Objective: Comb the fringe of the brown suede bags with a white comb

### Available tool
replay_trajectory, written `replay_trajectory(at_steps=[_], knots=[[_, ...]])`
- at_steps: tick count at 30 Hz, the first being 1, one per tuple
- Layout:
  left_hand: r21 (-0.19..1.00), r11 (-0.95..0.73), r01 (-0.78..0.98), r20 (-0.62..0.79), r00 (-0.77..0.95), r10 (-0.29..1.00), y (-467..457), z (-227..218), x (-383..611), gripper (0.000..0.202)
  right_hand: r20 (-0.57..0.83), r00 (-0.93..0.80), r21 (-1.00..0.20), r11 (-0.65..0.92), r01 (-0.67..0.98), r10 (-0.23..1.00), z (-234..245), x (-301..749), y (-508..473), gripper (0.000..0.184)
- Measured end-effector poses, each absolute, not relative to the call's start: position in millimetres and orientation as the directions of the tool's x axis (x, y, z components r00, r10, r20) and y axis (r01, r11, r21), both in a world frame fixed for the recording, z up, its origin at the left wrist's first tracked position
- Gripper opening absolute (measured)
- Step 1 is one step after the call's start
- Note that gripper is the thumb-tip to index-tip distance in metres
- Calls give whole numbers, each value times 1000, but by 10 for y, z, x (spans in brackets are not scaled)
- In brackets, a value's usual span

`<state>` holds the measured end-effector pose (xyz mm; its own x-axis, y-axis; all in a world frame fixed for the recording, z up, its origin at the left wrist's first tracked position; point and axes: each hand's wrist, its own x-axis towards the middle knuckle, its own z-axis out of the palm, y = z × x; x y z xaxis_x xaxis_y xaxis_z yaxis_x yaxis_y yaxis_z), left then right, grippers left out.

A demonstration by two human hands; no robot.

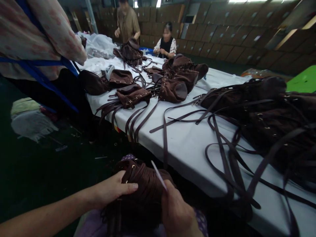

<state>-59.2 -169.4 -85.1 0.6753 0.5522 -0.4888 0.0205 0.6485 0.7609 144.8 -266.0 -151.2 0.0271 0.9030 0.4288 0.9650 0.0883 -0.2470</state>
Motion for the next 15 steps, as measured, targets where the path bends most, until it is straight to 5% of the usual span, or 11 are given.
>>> replay_trajectory(at_steps=[2,6,11,15], knots=[[778,626,44,-487,672,557,-1754,-855,-588,38,299,-135,-78,165,983,945,-1523,1313,-2564,35],[786,618,27,-481,653,585,-1853,-903,-648,38,-94,-108,57,114,992,990,-1615,1503,-2529,39],[794,605,48,-514,584,629,-1948,-974,-678,38,-210,-103,79,122,989,972,-1675,1892,-2528,51],[781,623,46,-534,568,627,-1931,-908,-815,40,-285,167,162,-124,979,944,-1572,2435,-2660,47]])
